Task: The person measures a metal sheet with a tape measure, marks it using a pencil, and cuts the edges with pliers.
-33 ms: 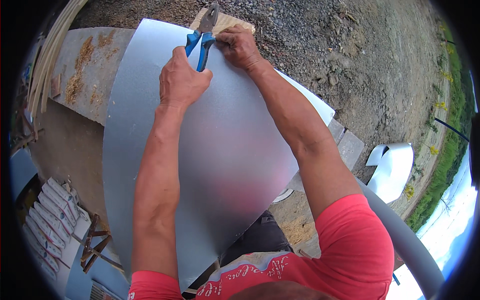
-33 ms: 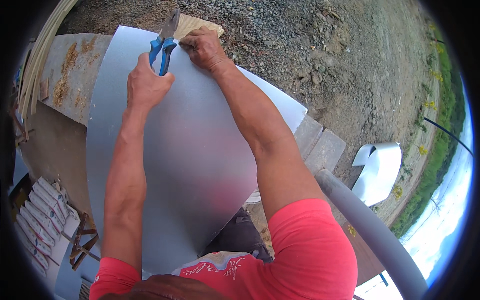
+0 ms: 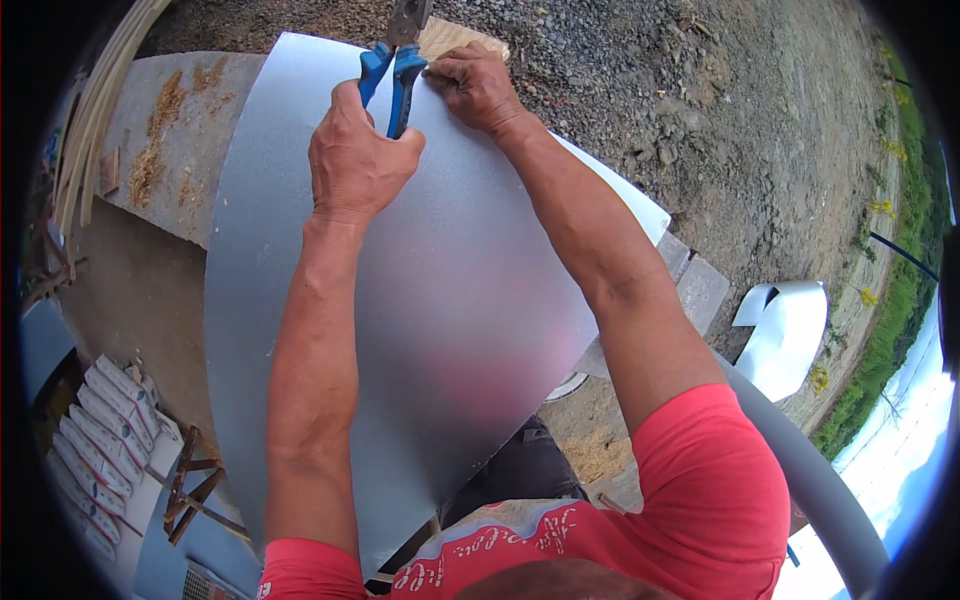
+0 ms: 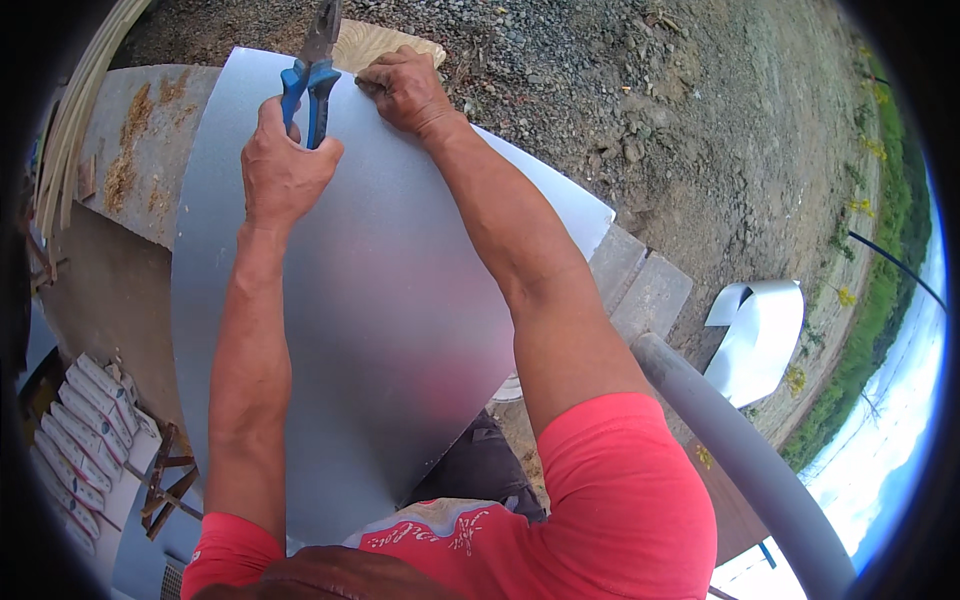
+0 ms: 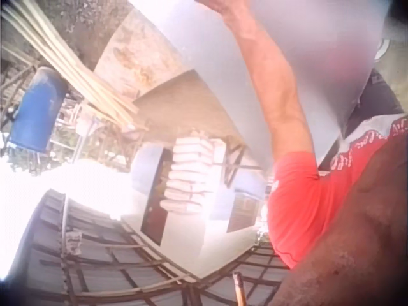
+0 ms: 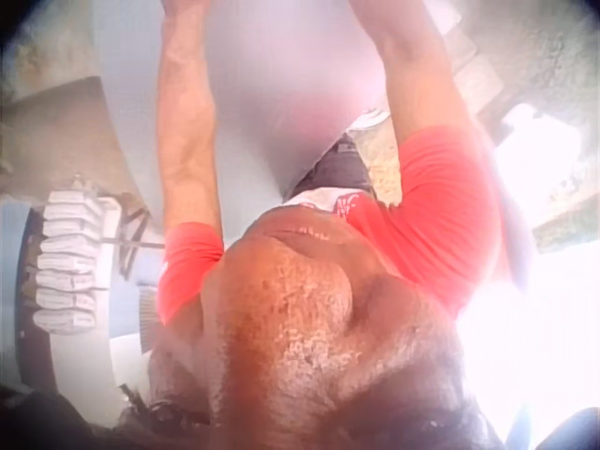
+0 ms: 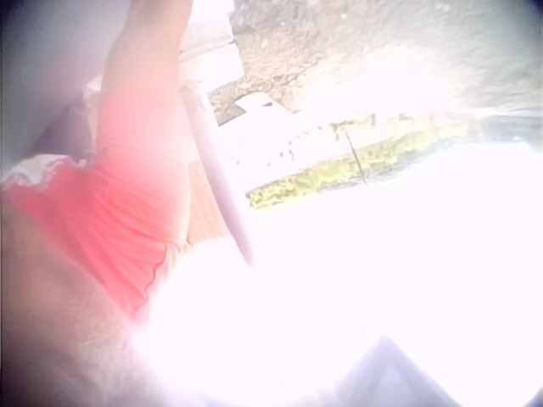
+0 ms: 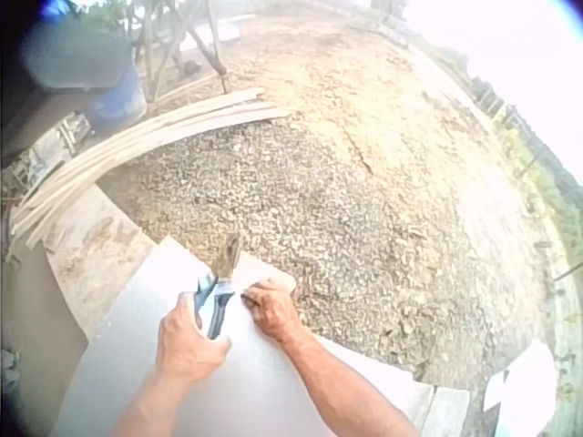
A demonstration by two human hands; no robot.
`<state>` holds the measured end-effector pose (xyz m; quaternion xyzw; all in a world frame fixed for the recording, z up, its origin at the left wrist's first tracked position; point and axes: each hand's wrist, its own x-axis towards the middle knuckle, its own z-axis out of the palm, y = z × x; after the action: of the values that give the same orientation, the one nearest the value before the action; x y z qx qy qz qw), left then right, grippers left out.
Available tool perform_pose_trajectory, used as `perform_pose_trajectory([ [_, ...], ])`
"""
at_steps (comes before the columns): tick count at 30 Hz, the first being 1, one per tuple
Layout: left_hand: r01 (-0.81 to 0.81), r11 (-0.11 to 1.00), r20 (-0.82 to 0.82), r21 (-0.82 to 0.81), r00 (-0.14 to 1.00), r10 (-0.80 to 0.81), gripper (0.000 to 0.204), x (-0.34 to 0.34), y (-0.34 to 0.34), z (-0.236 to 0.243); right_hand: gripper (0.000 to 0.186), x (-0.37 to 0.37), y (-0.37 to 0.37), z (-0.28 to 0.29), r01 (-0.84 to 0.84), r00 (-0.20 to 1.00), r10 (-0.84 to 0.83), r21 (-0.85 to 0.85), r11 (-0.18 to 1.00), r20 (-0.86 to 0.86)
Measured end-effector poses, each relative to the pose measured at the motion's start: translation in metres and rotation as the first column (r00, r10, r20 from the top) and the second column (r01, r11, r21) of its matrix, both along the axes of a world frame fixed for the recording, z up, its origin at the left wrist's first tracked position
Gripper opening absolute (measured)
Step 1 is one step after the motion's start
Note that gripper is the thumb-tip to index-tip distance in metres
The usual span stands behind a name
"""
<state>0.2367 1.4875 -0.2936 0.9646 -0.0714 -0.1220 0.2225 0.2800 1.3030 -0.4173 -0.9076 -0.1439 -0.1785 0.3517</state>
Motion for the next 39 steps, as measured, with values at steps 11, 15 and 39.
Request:
perform_pose_trajectory([
  [11, -0.004, 0.935, 0.214, -0.355, 0.973, 0.085, 0.053, -0.020, -0.007, 0.016, 0.029, -0.021, -0.004, 0.031, 0.202, 0.978, -0.182, -0.231, 0.952, 0.104],
  [15, 0.004, 0.994, -0.110, 0.106, 0.994, 0.008, 0.054, -0.003, 0.009, -0.028, 0.049, -0.032, 0.006, 0.074, 0.153, 0.612, -0.420, -0.421, 0.894, -0.670],
  [39, -0.038, 0.998, -0.052, -0.058, 0.998, 0.035, 0.047, 0.001, 0.009, -0.014, 0.055, -0.027, -0.003, 0.082, 0.156, 0.456, -0.405, -0.377, 0.913, -0.793],
])
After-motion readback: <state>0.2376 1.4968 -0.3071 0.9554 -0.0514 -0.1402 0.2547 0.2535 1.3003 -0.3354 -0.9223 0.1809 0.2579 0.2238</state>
